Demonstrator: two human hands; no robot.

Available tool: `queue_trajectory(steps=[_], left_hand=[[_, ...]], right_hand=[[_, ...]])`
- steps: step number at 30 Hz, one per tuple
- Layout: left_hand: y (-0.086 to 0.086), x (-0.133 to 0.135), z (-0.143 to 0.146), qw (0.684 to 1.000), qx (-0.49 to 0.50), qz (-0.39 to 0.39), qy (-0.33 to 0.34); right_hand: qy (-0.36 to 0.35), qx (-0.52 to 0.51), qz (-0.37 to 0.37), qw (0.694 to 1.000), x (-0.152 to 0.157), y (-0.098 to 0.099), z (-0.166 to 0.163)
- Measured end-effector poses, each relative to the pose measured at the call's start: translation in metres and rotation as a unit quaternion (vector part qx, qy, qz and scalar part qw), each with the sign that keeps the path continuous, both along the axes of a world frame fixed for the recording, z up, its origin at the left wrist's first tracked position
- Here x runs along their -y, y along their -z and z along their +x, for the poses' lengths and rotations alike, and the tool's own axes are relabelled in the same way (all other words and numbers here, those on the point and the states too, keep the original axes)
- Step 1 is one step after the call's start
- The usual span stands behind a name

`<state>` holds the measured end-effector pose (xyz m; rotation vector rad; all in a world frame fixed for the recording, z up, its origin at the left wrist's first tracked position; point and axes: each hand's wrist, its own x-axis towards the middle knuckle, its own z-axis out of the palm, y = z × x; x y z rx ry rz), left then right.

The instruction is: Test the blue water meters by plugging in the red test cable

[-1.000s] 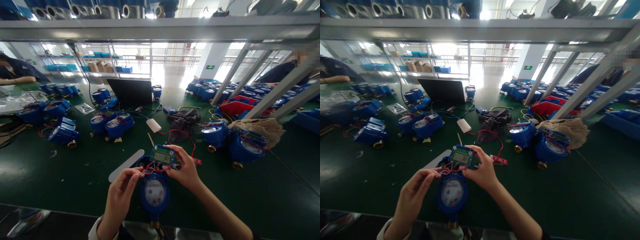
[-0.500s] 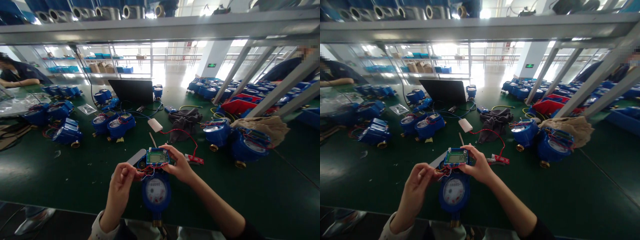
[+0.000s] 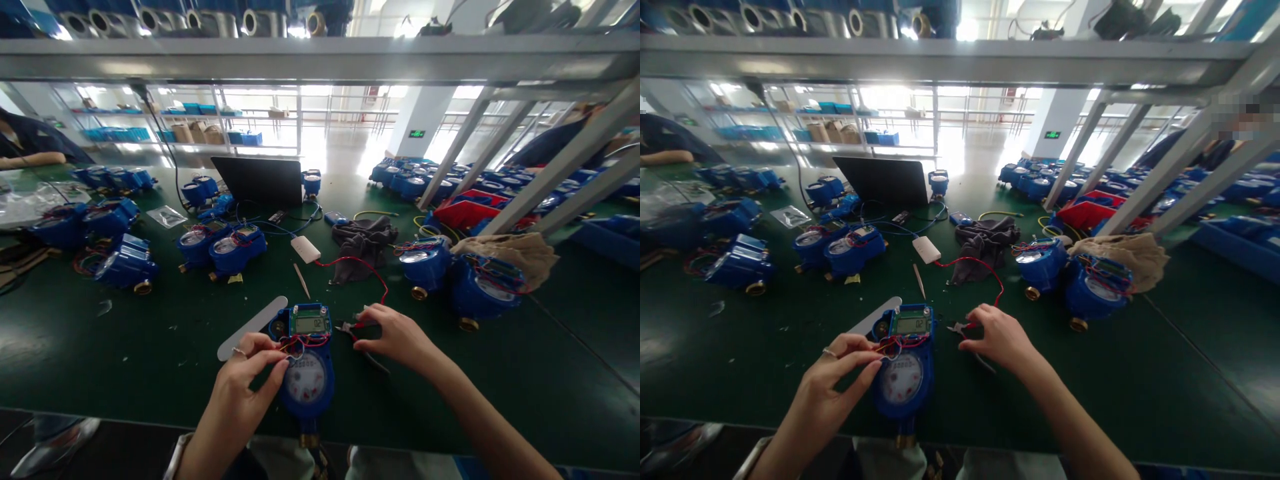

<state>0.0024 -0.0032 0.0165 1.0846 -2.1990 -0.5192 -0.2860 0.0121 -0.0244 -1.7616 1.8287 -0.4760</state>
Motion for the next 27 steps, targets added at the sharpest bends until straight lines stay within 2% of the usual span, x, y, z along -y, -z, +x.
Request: queue_trajectory(steps=[3, 7, 10, 13, 15, 17, 19, 20, 24, 27], left_hand=[[-0.007, 0.003, -0.004, 1.000, 0.000, 0.025, -0.007], [-0.010, 0.006, -0.007, 0.995, -0.049, 0.083, -0.011], [-0.004, 0.000, -0.006, 0.992, -0.091, 0.086, -0.024], [0.002, -0.009, -0.004, 0.995, -0.089, 0.016, -0.041], [0.005, -0.015, -0.004, 0.995, -0.068, -0.042, -0.054], [0.005, -0.021, -0.004, 0.994, -0.052, -0.070, -0.061], [0.005, -0.025, -0.005, 0.996, -0.047, -0.056, -0.054], [0.005, -0.026, -0.005, 0.997, -0.047, -0.038, -0.048], [0.006, -0.026, -0.004, 0.998, -0.060, 0.035, -0.007], [0.008, -0.024, -0.005, 0.995, -0.089, 0.033, 0.012]], right_hand=[[-0.016, -0.125, 0.086, 0.988, -0.010, 0.009, 0.000], [-0.034, -0.105, 0.110, 0.988, -0.014, 0.020, 0.007], [-0.015, -0.076, 0.107, 0.991, -0.013, 0.022, 0.003], [0.033, 0.032, 0.074, 0.996, -0.016, 0.017, -0.006], [0.083, 0.145, 0.016, 0.986, -0.021, 0.011, -0.010], [0.134, 0.241, -0.063, 0.959, -0.029, 0.005, -0.010], [0.161, 0.318, -0.130, 0.925, -0.038, -0.001, -0.008], [0.159, 0.361, -0.136, 0.909, -0.042, -0.004, -0.006], [0.095, 0.506, -0.042, 0.856, -0.060, -0.015, 0.008], [-0.002, 0.547, 0.036, 0.836, -0.067, -0.028, 0.024]])
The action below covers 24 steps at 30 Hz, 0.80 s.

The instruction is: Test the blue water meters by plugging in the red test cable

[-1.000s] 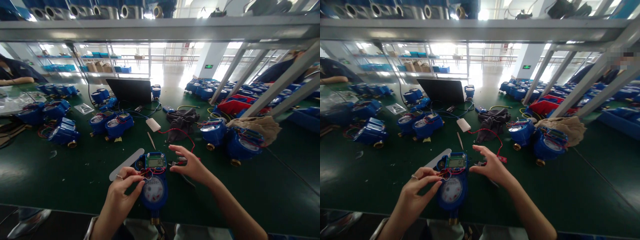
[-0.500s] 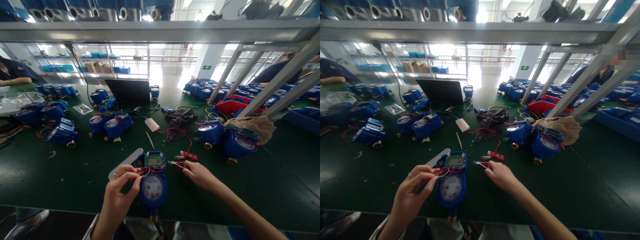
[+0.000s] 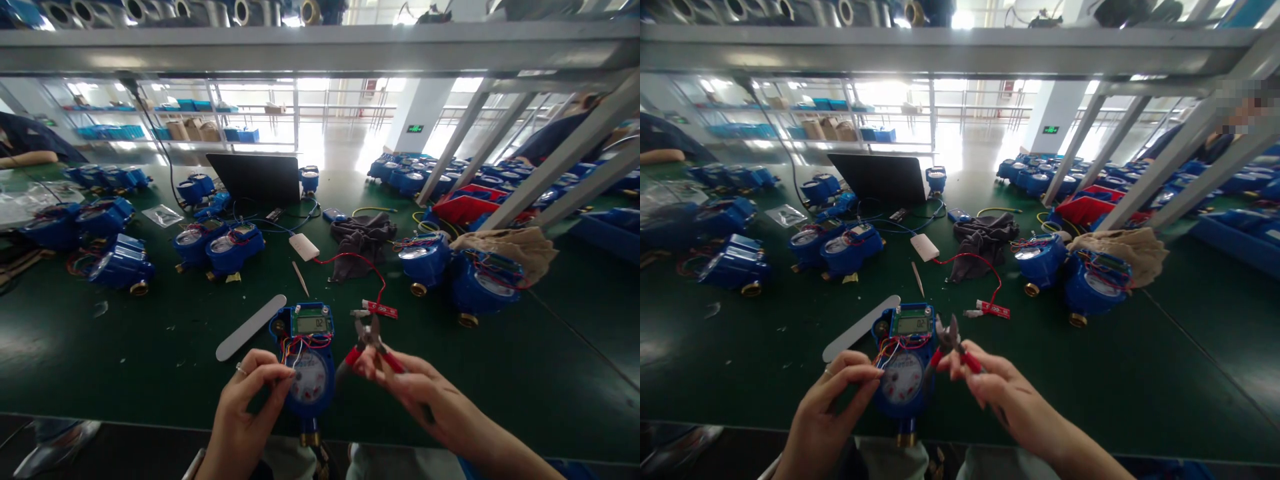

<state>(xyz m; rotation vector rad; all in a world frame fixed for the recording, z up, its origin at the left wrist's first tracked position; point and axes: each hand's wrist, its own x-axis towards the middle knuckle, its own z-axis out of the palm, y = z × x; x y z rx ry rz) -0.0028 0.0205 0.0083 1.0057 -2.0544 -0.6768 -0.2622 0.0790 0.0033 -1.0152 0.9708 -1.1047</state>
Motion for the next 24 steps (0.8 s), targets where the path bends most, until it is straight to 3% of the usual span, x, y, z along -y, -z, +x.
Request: queue_trajectory(steps=[2, 5, 10, 13, 18, 24], left_hand=[[0.000, 0.001, -0.001, 1.000, -0.019, -0.012, 0.005], [-0.001, 0.002, -0.002, 0.999, -0.034, -0.014, -0.001], [0.001, 0.001, -0.001, 0.999, -0.048, 0.003, 0.009], [0.001, 0.000, 0.000, 0.998, -0.061, 0.008, 0.008], [0.000, 0.000, -0.001, 0.997, -0.069, 0.034, -0.009], [-0.001, 0.000, -0.002, 0.995, -0.085, 0.041, -0.011]], right_hand=[[-0.069, -0.003, 0.010, 0.998, -0.001, -0.010, 0.010], [-0.086, -0.004, 0.030, 0.996, -0.001, -0.020, 0.019], [-0.125, 0.170, 0.116, 0.971, -0.004, -0.017, 0.025], [-0.177, 0.100, 0.074, 0.976, -0.004, -0.023, 0.026], [-0.196, -0.100, 0.061, 0.974, 0.005, -0.043, 0.029], [-0.225, -0.140, 0.067, 0.962, 0.011, -0.039, 0.032]])
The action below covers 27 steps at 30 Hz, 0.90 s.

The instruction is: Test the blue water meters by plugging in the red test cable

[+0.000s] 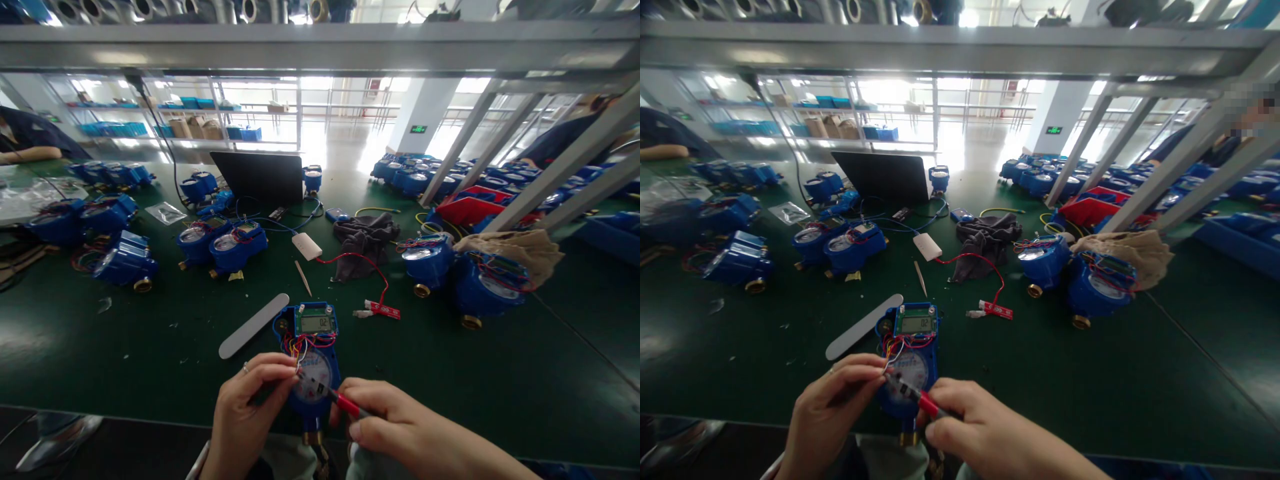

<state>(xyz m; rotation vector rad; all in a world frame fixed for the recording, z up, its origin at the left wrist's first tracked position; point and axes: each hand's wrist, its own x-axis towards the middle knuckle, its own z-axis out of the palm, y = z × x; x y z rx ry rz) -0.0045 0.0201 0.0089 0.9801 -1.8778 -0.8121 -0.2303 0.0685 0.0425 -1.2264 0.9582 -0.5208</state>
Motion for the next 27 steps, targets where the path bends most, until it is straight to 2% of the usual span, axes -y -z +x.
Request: queue_trajectory(steps=[9, 14, 17, 19, 21, 24, 27], left_hand=[[-0.004, 0.001, -0.003, 1.000, -0.009, 0.000, 0.013], [0.001, 0.001, 0.000, 1.000, -0.001, 0.019, 0.021], [0.006, -0.002, 0.005, 0.999, -0.012, 0.043, 0.018], [0.008, -0.003, 0.008, 0.999, -0.013, 0.045, -0.002], [0.007, -0.003, 0.010, 0.999, -0.001, 0.023, -0.031], [0.002, -0.002, 0.009, 0.998, 0.014, -0.019, -0.063], [0.001, 0.001, 0.006, 0.996, -0.019, -0.003, -0.087]], right_hand=[[0.003, 0.021, -0.014, 1.000, 0.005, 0.010, 0.002], [0.013, 0.029, 0.002, 0.999, 0.003, 0.015, 0.003], [0.009, 0.001, -0.036, 0.999, -0.001, 0.011, -0.006], [0.021, -0.066, -0.088, 0.994, -0.003, 0.012, -0.016], [0.045, -0.176, -0.149, 0.972, -0.004, 0.020, -0.029], [0.050, -0.345, -0.230, 0.908, -0.003, 0.045, -0.046], [0.025, -0.419, -0.268, 0.867, 0.003, 0.071, -0.060]])
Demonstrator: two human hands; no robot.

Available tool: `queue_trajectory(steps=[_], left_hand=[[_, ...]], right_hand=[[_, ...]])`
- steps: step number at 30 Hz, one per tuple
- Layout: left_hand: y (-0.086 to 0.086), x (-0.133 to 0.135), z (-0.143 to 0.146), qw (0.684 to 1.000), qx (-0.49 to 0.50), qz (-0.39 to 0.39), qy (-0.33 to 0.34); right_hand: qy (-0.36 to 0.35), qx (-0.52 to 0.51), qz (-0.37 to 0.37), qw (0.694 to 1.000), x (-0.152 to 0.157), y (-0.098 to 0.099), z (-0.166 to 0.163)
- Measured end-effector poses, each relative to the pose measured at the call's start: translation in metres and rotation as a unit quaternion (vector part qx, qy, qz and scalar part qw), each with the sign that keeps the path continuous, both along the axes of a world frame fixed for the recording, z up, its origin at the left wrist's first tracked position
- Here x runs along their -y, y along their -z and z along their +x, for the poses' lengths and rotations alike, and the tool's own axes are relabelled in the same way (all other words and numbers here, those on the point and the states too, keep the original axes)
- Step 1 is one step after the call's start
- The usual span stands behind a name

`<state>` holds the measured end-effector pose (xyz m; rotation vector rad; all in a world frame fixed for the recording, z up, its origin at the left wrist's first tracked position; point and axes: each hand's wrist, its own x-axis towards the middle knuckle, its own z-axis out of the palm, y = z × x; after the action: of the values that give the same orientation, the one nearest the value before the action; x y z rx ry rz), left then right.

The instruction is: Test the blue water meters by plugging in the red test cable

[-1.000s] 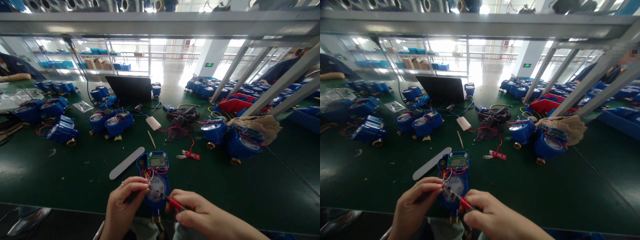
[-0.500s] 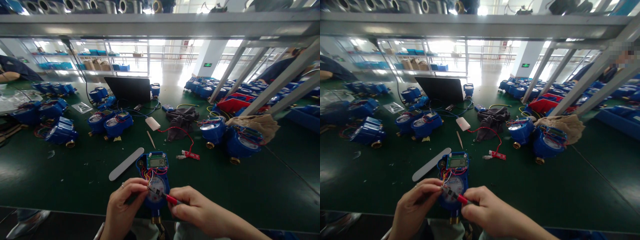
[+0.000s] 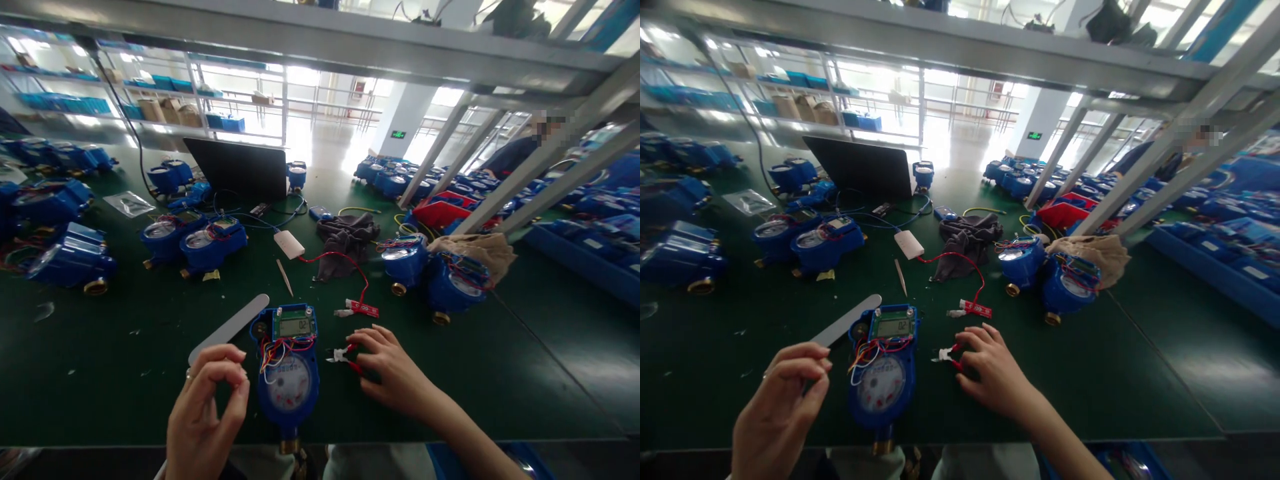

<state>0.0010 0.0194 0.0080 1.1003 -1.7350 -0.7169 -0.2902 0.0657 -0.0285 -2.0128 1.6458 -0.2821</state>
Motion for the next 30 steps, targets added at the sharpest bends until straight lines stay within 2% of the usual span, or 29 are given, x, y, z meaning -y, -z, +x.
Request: queue_trajectory(steps=[3, 6, 9, 13, 15, 17, 20, 22, 24, 26, 30], left_hand=[[0.007, 0.005, -0.003, 0.997, -0.054, 0.048, -0.030], [0.017, 0.010, -0.003, 0.996, -0.051, 0.076, -0.003], [0.022, 0.013, -0.004, 0.994, -0.043, 0.097, -0.002], [0.015, 0.012, -0.004, 0.995, -0.029, 0.093, -0.017], [0.010, 0.012, -0.003, 0.997, -0.007, 0.080, -0.016], [0.007, 0.014, -0.004, 0.998, 0.015, 0.060, -0.003], [0.008, 0.018, -0.010, 0.998, 0.026, 0.050, 0.025], [0.011, 0.021, -0.015, 0.997, 0.025, 0.071, 0.030], [0.014, 0.022, -0.021, 0.994, 0.022, 0.099, 0.028], [0.017, 0.024, -0.024, 0.992, 0.014, 0.124, 0.035], [0.020, 0.030, -0.029, 0.985, 0.007, 0.158, 0.071]], right_hand=[[0.067, 0.003, -0.034, 0.997, 0.013, 0.014, -0.011], [0.148, -0.057, -0.092, 0.983, 0.034, 0.019, -0.017], [0.129, -0.139, -0.093, 0.977, 0.054, 0.023, -0.014], [0.118, -0.139, -0.056, 0.982, 0.063, 0.025, -0.008], [0.150, -0.054, -0.051, 0.986, 0.060, 0.021, -0.005], [0.190, 0.118, -0.060, 0.973, 0.056, 0.013, -0.002], [0.214, 0.350, -0.102, 0.906, 0.053, -0.003, 0.006], [0.220, 0.417, -0.128, 0.873, 0.052, -0.012, 0.010], [0.222, 0.438, -0.147, 0.858, 0.050, -0.021, 0.014], [0.203, 0.427, -0.164, 0.866, 0.048, -0.030, 0.018], [0.103, 0.301, -0.184, 0.930, 0.043, -0.048, 0.028]])
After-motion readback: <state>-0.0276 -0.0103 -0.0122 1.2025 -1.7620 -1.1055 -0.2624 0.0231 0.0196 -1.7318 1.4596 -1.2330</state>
